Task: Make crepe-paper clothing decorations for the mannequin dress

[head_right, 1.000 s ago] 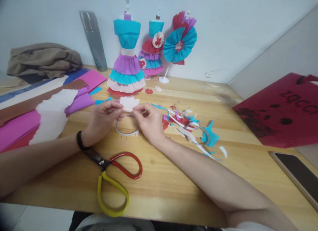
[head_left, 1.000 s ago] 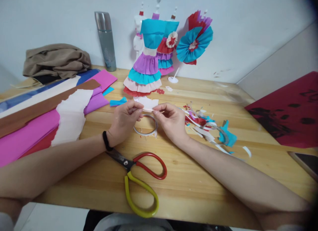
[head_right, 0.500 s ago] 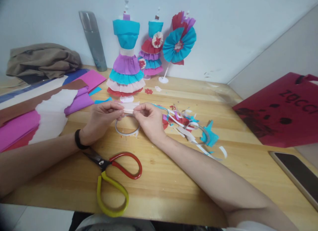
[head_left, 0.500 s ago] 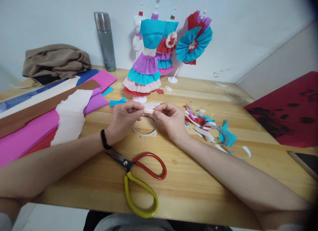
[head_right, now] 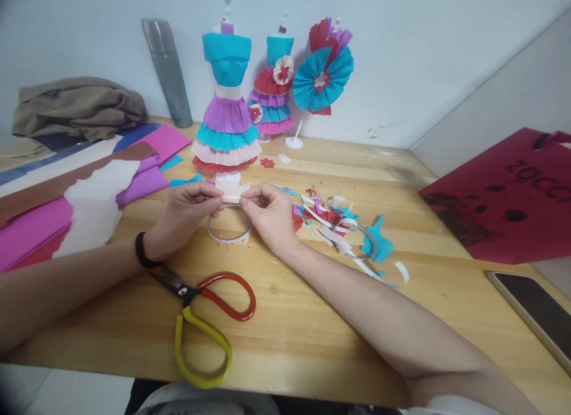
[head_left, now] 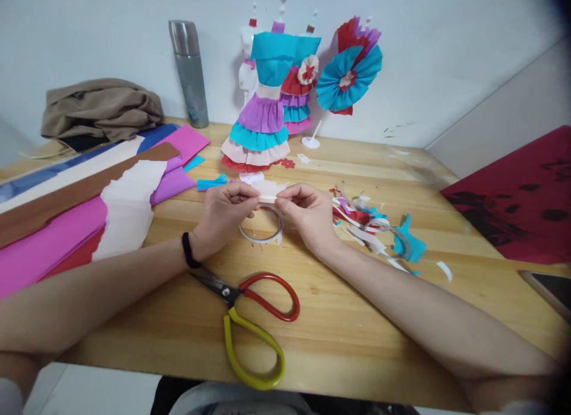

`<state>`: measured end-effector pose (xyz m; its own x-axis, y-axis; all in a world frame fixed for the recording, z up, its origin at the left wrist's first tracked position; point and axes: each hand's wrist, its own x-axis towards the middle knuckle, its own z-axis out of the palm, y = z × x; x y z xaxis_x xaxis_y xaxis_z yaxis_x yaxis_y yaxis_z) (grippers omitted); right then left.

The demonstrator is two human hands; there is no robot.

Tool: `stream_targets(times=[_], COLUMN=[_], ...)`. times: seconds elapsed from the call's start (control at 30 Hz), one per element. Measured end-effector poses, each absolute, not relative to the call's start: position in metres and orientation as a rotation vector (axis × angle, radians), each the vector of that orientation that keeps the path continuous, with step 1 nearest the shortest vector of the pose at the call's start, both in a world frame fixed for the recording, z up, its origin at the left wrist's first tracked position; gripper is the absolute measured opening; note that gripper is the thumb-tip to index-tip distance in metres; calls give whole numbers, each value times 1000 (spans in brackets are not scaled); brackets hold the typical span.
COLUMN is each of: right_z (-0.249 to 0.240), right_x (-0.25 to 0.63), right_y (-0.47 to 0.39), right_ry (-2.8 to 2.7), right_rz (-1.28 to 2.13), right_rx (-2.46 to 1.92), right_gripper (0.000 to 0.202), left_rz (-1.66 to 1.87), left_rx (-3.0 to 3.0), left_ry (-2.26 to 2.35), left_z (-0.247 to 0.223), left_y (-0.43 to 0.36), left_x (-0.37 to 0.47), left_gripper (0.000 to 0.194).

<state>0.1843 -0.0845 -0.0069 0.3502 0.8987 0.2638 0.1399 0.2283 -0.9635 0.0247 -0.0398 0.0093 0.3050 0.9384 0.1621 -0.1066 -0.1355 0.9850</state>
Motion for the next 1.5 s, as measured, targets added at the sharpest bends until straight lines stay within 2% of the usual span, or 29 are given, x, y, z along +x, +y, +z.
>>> stream_targets(times=[0.83, 1.1, 1.5], right_z=[-11, -18, -22], right_x=[184, 187, 188], right_y=[-85, -85, -85], right_ry=[-1184, -1269, -1393], right_rz=[677, 590, 453], right_rx=[-1164, -1206, -1313], right_gripper=[8, 15, 13], left_rz=[1129, 1171, 1248], left_rx=[1428, 1524, 1779], left_ry=[763, 755, 758], left_z=[5, 1, -6], left_y=[-38, -34, -33], left_x=[23, 23, 21], left_gripper=[13, 12, 10])
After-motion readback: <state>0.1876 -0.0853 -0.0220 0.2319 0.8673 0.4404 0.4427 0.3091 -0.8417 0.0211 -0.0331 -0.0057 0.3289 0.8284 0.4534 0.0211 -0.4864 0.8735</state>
